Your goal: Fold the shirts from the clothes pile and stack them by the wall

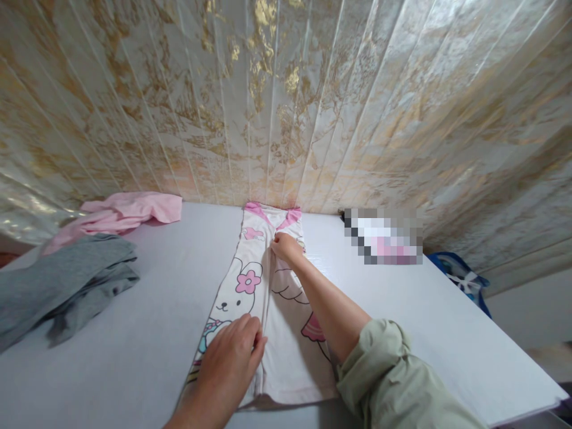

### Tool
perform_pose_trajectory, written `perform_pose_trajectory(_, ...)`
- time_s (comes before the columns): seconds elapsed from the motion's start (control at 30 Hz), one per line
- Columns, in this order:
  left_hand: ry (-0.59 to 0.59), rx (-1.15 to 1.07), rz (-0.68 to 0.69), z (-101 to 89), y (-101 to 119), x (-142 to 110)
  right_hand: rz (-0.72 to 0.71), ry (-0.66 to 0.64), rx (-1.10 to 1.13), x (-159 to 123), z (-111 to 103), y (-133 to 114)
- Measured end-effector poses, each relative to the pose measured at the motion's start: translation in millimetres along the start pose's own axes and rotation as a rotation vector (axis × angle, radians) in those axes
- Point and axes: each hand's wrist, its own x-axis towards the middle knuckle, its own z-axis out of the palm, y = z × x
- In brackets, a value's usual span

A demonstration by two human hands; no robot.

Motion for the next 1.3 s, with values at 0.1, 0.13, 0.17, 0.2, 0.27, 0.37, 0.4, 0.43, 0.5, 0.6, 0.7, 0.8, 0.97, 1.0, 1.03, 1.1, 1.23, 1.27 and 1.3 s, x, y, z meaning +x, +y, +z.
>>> perform_pose_trajectory(0.1, -0.006, -0.007, 0.01, -0.6, 0, 1, -0.003, 0.003, 0.032, 3, 0, 5)
perform_pose_trajectory(0.13, -0.008, -0.012, 0.012, -0.8, -1, 1, -0.005, 0.004, 0.04, 4, 0, 6)
perform_pose_trajectory(0.17, -0.009, -0.015, 0.012, -0.9, -1, 1, -0.006, 0.006, 0.044, 4, 1, 7)
perform_pose_trajectory(0.2, -0.01, -0.016, 0.013, -1.1, -1, 1, -0.004, 0.007, 0.044, 4, 1, 8)
perform_pose_trajectory(0.27, -0.012, -0.01, 0.016, -1.5, 0, 1, -0.002, 0.005, 0.026, 3, 2, 8)
perform_pose_trajectory(0.37, -0.008, 0.003, 0.02, -1.8, 0, 0, -0.031, 0.024, -0.045, 1, 4, 8)
perform_pose_trajectory(0.4, -0.005, 0.003, 0.02, -1.5, 0, 0, -0.053, 0.032, -0.068, 0, 4, 8)
perform_pose_trajectory(0.43, -0.002, -0.003, 0.02, -1.0, -1, -1, -0.077, 0.041, -0.083, -2, 3, 8)
perform_pose_trajectory(0.5, 0.004, -0.031, 0.015, 0.5, -2, -1, -0.121, 0.073, -0.093, -7, -1, 8)
perform_pose_trajectory(0.6, 0.032, -0.077, 0.005, 3.3, -5, -2, -0.261, 0.168, -0.095, -24, -7, 12)
perform_pose_trajectory(0.7, 0.034, -0.072, 0.003, 4.9, -6, -1, -0.561, 0.131, -0.126, -46, -6, 21)
perform_pose_trajectory(0.8, -0.01, -0.041, 0.005, 4.1, -5, 0, -0.655, 0.085, -0.179, -67, 2, 33)
perform_pose_trajectory(0.97, -0.036, 0.003, 0.012, -0.3, -2, 0, -0.674, 0.116, -0.162, -94, 11, 43)
perform_pose_trajectory(1.0, -0.036, 0.009, 0.013, -1.1, -2, 0, -0.681, 0.094, -0.16, -99, 12, 44)
perform_pose_trajectory(1.03, -0.037, 0.015, 0.013, -1.7, -1, 0, -0.663, 0.087, -0.157, -104, 12, 45)
perform_pose_trajectory(1.1, -0.037, 0.021, 0.015, -1.8, -1, 0, -0.615, 0.097, -0.15, -114, 13, 47)
perform_pose_trajectory(1.23, -0.039, -0.007, 0.017, 2.0, -3, 1, -0.683, 0.027, -0.135, -134, 13, 57)
perform_pose_trajectory(1.27, -0.039, -0.024, 0.021, 3.2, -4, 1, -0.697, 0.025, -0.126, -140, 13, 60)
perform_pose_trajectory(1.3, -0.039, -0.044, 0.029, 4.1, -5, 2, -0.702, 0.036, -0.11, -146, 13, 64)
